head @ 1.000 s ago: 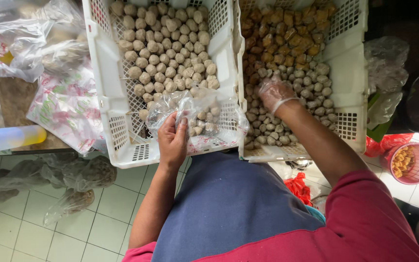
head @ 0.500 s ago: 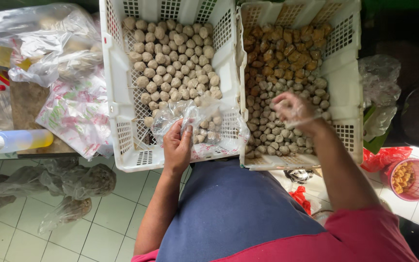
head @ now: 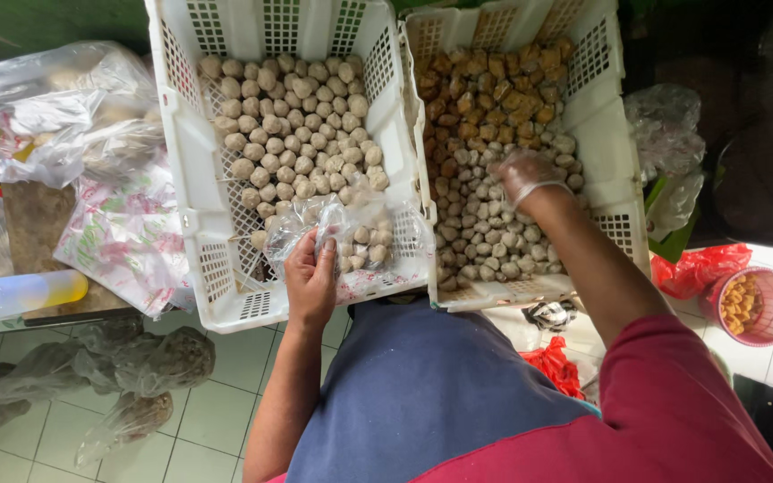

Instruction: The person packs meatballs from white plastic baskets into clear plastic bags, holding a bag open in one hand while transferring meatballs with the other gloved hand. They occasionally adjust the bag, add more meatballs, and at the end gather and tie the filled bag closed.

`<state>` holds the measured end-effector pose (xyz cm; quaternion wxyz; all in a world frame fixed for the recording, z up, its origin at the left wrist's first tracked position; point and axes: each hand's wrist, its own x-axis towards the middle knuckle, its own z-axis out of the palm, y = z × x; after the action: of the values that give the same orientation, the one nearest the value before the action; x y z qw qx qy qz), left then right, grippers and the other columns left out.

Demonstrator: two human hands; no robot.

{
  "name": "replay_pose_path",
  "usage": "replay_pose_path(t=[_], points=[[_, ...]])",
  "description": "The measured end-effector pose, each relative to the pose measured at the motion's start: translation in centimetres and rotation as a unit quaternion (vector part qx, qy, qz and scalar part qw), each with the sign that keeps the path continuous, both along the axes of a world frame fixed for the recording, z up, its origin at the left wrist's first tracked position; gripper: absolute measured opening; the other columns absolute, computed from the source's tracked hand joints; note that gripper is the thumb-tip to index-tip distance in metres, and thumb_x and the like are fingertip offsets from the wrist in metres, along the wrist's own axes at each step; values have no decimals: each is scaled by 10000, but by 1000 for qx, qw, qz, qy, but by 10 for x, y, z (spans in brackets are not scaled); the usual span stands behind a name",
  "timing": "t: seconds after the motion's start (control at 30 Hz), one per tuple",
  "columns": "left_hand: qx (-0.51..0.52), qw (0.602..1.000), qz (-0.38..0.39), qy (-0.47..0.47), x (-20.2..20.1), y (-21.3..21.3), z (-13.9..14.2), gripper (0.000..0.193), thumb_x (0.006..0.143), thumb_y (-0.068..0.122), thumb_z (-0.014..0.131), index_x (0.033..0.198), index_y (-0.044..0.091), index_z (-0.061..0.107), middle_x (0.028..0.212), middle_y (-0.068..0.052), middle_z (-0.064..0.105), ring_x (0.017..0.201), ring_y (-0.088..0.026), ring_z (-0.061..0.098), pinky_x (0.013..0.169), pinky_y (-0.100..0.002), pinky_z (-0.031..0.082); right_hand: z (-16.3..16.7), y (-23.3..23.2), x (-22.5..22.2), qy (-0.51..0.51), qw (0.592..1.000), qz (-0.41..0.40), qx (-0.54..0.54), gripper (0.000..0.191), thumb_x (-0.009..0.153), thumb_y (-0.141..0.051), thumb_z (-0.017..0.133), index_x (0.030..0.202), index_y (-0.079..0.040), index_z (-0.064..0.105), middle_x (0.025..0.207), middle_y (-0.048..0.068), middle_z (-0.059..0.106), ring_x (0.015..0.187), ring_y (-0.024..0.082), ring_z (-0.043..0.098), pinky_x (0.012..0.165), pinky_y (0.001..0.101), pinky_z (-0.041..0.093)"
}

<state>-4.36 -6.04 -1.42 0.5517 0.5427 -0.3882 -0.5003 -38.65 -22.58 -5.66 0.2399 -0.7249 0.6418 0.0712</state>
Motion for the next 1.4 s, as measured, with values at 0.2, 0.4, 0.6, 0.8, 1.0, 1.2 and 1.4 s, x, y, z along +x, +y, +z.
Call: replay_pose_path(t=[0.2,0.4,0.6,0.8,1.0,1.2,1.4], points=[[22,999,0,27,0,0,-3,215,1046,99,589,1226,4,659,724,95,500,592,5,383,514,-197,282,-20,-15,-22,162,967,190,41,391,953,19,589,1314,-121,642,1239,169,658,1092,347,683,897,473,578],[7,1000,5,4,2,0,-5,215,1060,98,584,1231,1,671,729,93,503,606,5,388,525,-199,285,32,25,9,-80,995,-6,62,199,965,-83,618,1161,-84,653,1112,120,676,943,249,698,818,392,626],[3,1000,12,2,1,-3,-8,223,1062,91,580,1247,-3,660,821,85,571,686,8,434,589,-192,330,56,56,72,-451,872,179,62,323,922,-145,722,1219,-40,651,1146,133,666,997,218,684,882,376,610],[8,999,39,6,1,-1,-7,218,1050,89,593,1236,-2,664,818,86,570,676,6,428,584,-191,319,10,-6,40,-152,988,8,-38,224,1052,-156,598,1244,-63,668,1212,201,638,1004,299,676,874,436,601],[22,998,59,25,0,-2,-5,203,1047,94,600,1219,7,665,734,96,501,597,7,374,522,-195,268,-30,-52,7,112,972,205,7,372,981,-50,572,1342,-106,644,1291,170,653,1127,381,650,938,499,562],[15,997,70,2,-1,-1,-8,205,1059,94,595,1230,5,665,783,92,534,643,7,397,554,-195,291,-28,-50,31,180,941,284,36,377,905,-44,638,1278,-97,666,1334,150,638,1168,337,647,940,467,567],[-2,999,45,10,-1,-1,-5,211,1050,110,601,1226,14,666,778,90,541,636,7,412,547,-193,304,-14,-41,31,174,957,216,86,326,962,-22,603,1284,-48,649,1309,170,667,1150,345,675,940,476,577]])
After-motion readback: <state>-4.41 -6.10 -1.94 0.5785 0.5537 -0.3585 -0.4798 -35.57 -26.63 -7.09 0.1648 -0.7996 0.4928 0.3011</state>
